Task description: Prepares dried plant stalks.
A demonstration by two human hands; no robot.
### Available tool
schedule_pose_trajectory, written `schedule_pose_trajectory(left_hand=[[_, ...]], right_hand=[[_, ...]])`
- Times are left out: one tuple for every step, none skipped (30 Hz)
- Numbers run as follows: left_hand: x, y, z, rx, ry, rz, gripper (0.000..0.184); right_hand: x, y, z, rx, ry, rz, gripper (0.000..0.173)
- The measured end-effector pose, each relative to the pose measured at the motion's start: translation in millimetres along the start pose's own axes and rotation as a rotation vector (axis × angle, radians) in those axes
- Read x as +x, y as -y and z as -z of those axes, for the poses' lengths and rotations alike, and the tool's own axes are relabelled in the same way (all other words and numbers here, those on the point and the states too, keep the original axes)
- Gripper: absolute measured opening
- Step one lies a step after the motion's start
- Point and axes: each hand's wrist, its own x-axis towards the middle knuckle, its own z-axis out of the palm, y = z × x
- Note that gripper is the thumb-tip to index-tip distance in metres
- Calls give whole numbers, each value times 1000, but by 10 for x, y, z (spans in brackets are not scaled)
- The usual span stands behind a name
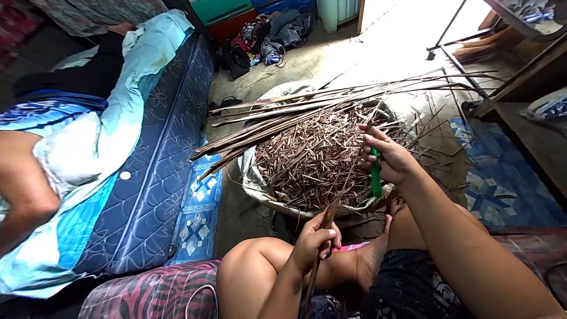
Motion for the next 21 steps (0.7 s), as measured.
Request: schedule_pose_trajectory(left_hand=[[3, -9, 9, -1, -19, -12, 33], [3, -17, 21, -6, -39, -18, 40], [4, -27, 29, -14, -70, -22, 42], [5, -36, 37, -11, -109, -31, 41], [1, -46, 40, 0, -153, -41, 42], [1, -53, 36, 14, -209, -52, 39], [11, -54, 28, 28, -268, -60, 33], [23, -56, 17, 37, -323, -62, 29], [32, -59, 9, 47, -359, -61, 29], [37, -61, -1, 62, -387, -59, 29], [43, -59, -10, 80, -407, -61, 28], [49, -54, -16, 102, -427, -67, 28], [54, -48, -15, 127, -445, -74, 28], [54, -46, -8, 152, -456, -78, 29], [54, -43, -2, 176, -474, -85, 29], [55, -38, 8, 201, -490, -93, 29], [62, -33, 21, 232, -510, -98, 30], [75, -30, 34, 267, -537, -99, 30], [94, -24, 51, 309, -569, -95, 31], [113, -11, 78, 354, -594, -85, 32], [130, 5, 111, 402, -610, -72, 32]], right_hand=[[4, 15, 17, 9, -42, 33, 29], [8, 23, 29, 15, -111, 81, 29], [12, 21, 25, 18, -214, 144, 31], [19, 13, 16, 14, -312, 205, 31], [27, -2, -3, 15, -390, 248, 32], [27, -28, -30, 8, -430, 270, 33], [15, -72, -61, -22, -427, 266, 36], [0, -136, -96, -66, -393, 241, 39], [-17, -211, -144, -123, -348, 200, 42], [-37, -288, -197, -198, -298, 150, 45], [-54, -359, -248, -294, -239, 91, 47], [-68, -421, -298, -402, -185, 14, 49], [-80, -476, -329, -531, -122, -67, 54], [-87, -530, -352, -666, -67, -143, 62], [-105, -567, -387, -801, -32, -202, 67], [-127, -597, -427, -925, -10, -236, 68], [-151, -618, -470, -1032, 7, -247, 65], [-173, -627, -506, -1125, 31, -245, 58], [-188, -639, -528, -1200, 64, -234, 49], [-198, -661, -536, -1252, 95, -212, 44], [-206, -698, -535, -1289, 124, -179, 40]])
